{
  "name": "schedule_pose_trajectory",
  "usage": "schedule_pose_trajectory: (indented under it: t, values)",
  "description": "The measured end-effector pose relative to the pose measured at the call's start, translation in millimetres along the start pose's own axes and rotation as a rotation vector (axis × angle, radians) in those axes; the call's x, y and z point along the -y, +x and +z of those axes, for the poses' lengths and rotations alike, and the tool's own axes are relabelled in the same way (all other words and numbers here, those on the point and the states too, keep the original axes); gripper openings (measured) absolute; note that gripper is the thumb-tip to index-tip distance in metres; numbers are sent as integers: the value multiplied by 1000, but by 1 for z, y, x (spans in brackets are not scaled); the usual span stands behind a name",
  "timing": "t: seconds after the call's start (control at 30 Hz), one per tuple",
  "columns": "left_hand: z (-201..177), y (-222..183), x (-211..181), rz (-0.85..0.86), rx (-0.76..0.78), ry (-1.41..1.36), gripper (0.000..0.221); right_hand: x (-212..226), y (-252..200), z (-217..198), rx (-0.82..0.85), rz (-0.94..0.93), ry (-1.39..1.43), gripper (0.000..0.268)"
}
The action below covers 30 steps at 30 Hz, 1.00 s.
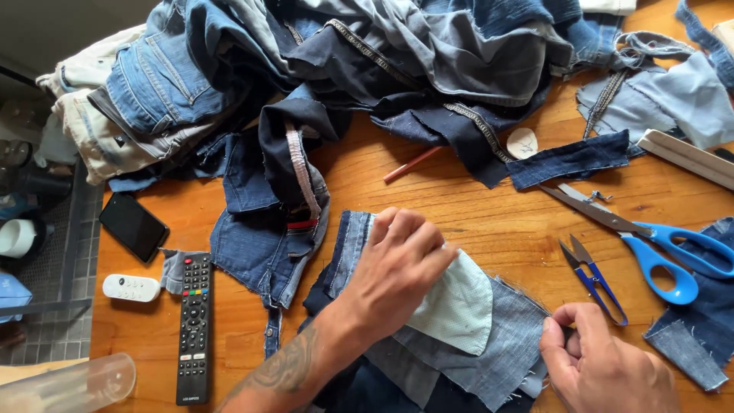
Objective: Arranging and aligning denim fabric scraps and patchwork pieces on a table to prepare for assembly.
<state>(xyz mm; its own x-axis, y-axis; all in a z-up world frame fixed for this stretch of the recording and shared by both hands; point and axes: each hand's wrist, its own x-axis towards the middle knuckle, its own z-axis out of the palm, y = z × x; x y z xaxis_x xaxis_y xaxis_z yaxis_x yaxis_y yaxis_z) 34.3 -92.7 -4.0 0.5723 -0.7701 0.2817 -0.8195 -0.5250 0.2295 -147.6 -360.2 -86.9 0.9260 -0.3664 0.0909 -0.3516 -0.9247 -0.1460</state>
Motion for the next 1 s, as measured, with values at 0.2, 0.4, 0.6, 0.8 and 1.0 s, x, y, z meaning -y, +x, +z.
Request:
schedule_pose_trajectory:
  t: [0.2,0.4,0.6,0.8,1.0]
  values:
    - [-32,-18,-5,198,-138,-20,10,-3,2,1,-9,-43,-12,6]
    - [5,-18,17,-54,42,-59,53,-2,0,4,1,-31,-55,8]
    - [-4,-9,15,88,-99,-72,9,3,9,-10,93,4,-35,13]
    - [-2,-11,12,48,44,-138,20,8,9,-18,132,24,-66,16]
    - [10,-6,12,50,-47,-153,37,12,15,-26,237,76,-54,21]
